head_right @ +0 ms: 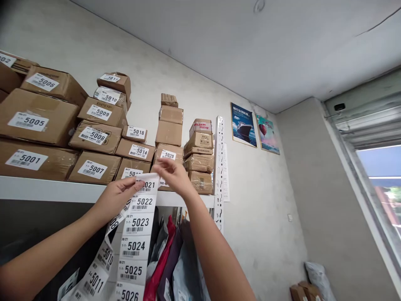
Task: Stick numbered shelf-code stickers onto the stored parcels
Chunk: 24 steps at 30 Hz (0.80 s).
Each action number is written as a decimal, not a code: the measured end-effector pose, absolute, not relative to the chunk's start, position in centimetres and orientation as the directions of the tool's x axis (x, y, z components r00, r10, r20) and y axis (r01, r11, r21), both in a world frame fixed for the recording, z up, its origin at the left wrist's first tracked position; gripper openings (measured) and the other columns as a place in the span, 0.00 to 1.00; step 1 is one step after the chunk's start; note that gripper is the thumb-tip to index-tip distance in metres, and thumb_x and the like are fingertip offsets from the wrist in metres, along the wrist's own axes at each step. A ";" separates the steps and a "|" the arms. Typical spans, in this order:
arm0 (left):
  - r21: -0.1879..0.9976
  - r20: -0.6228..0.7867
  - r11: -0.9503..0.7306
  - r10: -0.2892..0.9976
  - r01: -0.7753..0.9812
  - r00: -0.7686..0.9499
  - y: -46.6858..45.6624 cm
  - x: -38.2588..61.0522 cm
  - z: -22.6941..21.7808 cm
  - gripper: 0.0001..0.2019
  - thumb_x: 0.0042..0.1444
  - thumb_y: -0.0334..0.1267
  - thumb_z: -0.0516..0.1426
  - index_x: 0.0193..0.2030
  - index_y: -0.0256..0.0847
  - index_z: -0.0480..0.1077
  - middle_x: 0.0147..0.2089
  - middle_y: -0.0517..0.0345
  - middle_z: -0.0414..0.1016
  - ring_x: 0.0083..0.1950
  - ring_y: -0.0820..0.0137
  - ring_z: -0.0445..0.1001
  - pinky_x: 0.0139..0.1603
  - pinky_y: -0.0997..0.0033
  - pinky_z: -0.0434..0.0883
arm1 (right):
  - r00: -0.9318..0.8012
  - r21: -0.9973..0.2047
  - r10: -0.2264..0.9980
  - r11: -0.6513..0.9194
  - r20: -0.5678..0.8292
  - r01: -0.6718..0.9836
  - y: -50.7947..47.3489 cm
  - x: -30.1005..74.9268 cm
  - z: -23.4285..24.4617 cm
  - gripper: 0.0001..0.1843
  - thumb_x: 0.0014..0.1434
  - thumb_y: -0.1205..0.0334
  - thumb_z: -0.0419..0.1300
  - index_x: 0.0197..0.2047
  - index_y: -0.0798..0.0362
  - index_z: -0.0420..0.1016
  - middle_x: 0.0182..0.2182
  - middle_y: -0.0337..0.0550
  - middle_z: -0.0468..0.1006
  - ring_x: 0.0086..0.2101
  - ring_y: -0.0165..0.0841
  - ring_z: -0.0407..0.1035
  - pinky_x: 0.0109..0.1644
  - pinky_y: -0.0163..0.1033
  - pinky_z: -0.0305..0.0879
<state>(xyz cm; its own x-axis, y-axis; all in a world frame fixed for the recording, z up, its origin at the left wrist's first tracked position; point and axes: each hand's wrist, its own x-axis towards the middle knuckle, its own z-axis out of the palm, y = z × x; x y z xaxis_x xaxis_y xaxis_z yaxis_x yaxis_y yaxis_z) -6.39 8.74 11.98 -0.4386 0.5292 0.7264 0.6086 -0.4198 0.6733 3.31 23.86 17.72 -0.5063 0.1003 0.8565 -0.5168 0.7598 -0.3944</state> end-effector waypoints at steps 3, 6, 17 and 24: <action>0.684 0.723 -0.381 0.468 0.622 -0.508 9.2 -6.1 12.6 0.22 0.49 0.58 0.60 0.30 0.38 0.74 0.21 0.63 0.68 0.23 0.73 0.65 0.24 0.75 0.60 | -0.594 -0.515 0.112 0.640 0.797 -0.571 22.7 4.2 16.3 0.17 0.44 0.49 0.68 0.33 0.52 0.77 0.26 0.40 0.75 0.25 0.29 0.66 0.27 0.36 0.64; 0.701 0.713 -0.489 0.478 0.519 -0.512 10.2 -5.6 13.2 0.21 0.44 0.55 0.64 0.36 0.38 0.74 0.27 0.60 0.74 0.28 0.70 0.70 0.28 0.74 0.65 | -0.527 -0.560 0.239 0.551 0.816 -0.619 22.5 4.0 15.8 0.17 0.40 0.50 0.70 0.30 0.52 0.76 0.22 0.37 0.73 0.23 0.29 0.65 0.25 0.36 0.63; 0.708 0.697 -0.557 0.452 0.435 -0.557 11.6 -5.4 15.4 0.23 0.34 0.52 0.69 0.31 0.38 0.73 0.25 0.61 0.73 0.25 0.73 0.69 0.25 0.74 0.64 | -0.199 -0.349 0.293 0.667 0.935 -0.658 22.5 1.7 16.1 0.08 0.49 0.56 0.64 0.30 0.50 0.73 0.30 0.41 0.77 0.31 0.31 0.69 0.37 0.39 0.67; 0.664 0.744 -0.408 0.451 0.627 -0.494 10.5 -6.5 16.3 0.18 0.38 0.50 0.67 0.30 0.38 0.76 0.29 0.54 0.78 0.28 0.67 0.73 0.28 0.69 0.68 | -0.031 -0.170 0.181 0.828 0.983 -0.534 24.0 0.2 23.7 0.04 0.54 0.61 0.62 0.30 0.51 0.73 0.28 0.40 0.76 0.30 0.31 0.68 0.38 0.39 0.66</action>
<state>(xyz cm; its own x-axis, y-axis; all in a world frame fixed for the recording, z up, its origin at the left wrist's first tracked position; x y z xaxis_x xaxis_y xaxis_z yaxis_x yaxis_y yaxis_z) -6.52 10.51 16.31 -0.4939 0.4506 0.7437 0.6269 -0.4081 0.6636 0.19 23.98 23.67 -0.0314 0.1810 0.9830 -0.5337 0.8285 -0.1696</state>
